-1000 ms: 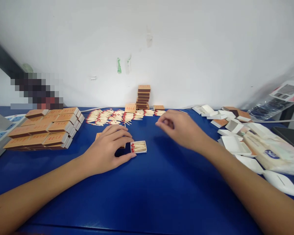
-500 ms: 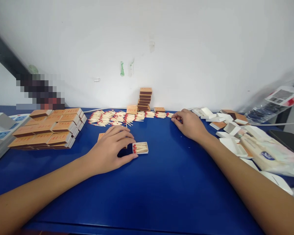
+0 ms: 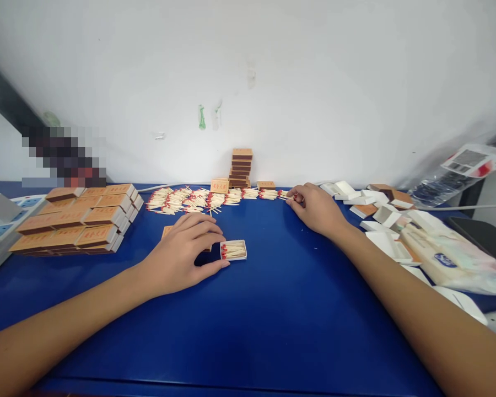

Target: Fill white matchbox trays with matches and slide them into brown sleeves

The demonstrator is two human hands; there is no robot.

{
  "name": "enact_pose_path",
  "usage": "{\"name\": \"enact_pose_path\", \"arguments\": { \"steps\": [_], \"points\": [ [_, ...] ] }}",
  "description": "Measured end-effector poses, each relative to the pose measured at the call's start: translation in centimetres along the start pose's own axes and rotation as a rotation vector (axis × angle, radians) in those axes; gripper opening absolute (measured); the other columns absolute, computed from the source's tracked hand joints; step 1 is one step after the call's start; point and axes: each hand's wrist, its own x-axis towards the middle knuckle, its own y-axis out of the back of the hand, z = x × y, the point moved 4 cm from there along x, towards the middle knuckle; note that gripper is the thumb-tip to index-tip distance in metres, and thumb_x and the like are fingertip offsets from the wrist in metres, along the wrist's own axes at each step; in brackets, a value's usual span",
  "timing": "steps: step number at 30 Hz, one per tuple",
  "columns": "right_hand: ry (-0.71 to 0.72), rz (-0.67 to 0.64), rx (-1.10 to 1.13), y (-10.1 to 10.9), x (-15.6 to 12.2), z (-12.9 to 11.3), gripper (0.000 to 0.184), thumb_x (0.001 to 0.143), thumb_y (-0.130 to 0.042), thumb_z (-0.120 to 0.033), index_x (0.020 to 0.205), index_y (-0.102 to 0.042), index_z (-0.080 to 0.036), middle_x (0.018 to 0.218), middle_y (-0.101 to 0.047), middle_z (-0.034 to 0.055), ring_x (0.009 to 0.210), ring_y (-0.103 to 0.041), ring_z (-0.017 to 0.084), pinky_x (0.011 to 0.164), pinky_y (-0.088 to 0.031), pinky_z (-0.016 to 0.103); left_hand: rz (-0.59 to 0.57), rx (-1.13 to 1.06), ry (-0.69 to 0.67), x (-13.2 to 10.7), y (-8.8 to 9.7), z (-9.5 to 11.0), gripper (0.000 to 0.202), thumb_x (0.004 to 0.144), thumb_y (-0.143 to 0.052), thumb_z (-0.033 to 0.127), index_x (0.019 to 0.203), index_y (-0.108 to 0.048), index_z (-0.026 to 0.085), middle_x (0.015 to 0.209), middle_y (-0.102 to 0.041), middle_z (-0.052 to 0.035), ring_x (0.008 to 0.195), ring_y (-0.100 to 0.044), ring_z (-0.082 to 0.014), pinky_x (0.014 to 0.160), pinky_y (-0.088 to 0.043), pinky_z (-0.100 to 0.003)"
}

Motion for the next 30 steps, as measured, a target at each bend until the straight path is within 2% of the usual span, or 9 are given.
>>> {"name": "enact_pose_path", "arguments": {
  "steps": [11,18,22,25,28,30],
  "points": [
    [-0.015,-0.015,0.025,0.1,0.1,-0.2,0.020,0.094,-0.063,-0.038,0.091,-0.074,-0.022,0.088,-0.069,0.0091,0.076,-0.064,0.025,0.071,-0.047,0.038,0.006,0.001,-0.003,-0.1,0.0,0.0,0.029,0.099,-0.076,0.041,0.112,-0.075,0.015,0.112,-0.076,-0.0093,0.119,-0.064,-0.0317,0.108,-0.049,-0.049],
    [-0.025,-0.063,-0.022,-0.2,0.1,0.1,0.025,0.096,-0.058,-0.042,0.080,-0.063,-0.023,0.078,-0.066,0.0079,0.070,-0.060,0.025,0.067,-0.042,0.038,-0.003,0.001,0.001,0.0,0.0,0.0,0.028,0.100,-0.075,0.041,0.112,-0.075,0.016,0.113,-0.076,-0.0095,0.119,-0.064,-0.0312,0.107,-0.050,-0.050],
    [-0.009,-0.086,-0.023,0.3,0.1,0.1,0.023,0.097,-0.054,-0.040,0.084,-0.062,-0.023,0.086,-0.068,0.0104,0.076,-0.063,0.027,0.071,-0.045,0.039,-0.005,0.002,0.000,0.0,0.0,0.0,0.028,0.099,-0.076,0.041,0.111,-0.075,0.015,0.113,-0.075,-0.0091,0.119,-0.064,-0.0311,0.108,-0.049,-0.050],
    [0.058,-0.028,-0.003,1.7,-0.3,-1.9,0.022,0.099,-0.053,-0.039,0.089,-0.063,-0.023,0.092,-0.069,0.0112,0.081,-0.064,0.028,0.074,-0.048,0.040,0.002,0.002,0.006,-0.1,0.0,-0.1,0.028,0.099,-0.076,0.041,0.110,-0.075,0.015,0.113,-0.076,-0.0089,0.118,-0.064,-0.0310,0.108,-0.049,-0.050],
    [0.172,0.009,0.058,2.9,-1.5,-6.1,0.021,0.103,-0.054,-0.038,0.093,-0.064,-0.023,0.094,-0.069,0.0093,0.080,-0.064,0.025,0.074,-0.048,0.039,0.004,-0.001,0.012,0.0,-0.1,-0.1,0.029,0.098,-0.077,0.042,0.111,-0.075,0.016,0.112,-0.076,-0.0090,0.119,-0.064,-0.0313,0.108,-0.048,-0.050],
    [0.267,-0.051,0.099,3.0,-2.8,-9.4,0.019,0.106,-0.053,-0.035,0.096,-0.064,-0.023,0.096,-0.068,0.0079,0.083,-0.065,0.024,0.073,-0.049,0.037,0.004,-0.004,0.016,0.0,-0.1,0.0,0.029,0.098,-0.077,0.042,0.111,-0.075,0.016,0.112,-0.076,-0.0089,0.120,-0.064,-0.0315,0.109,-0.048,-0.050]
  ]
}}
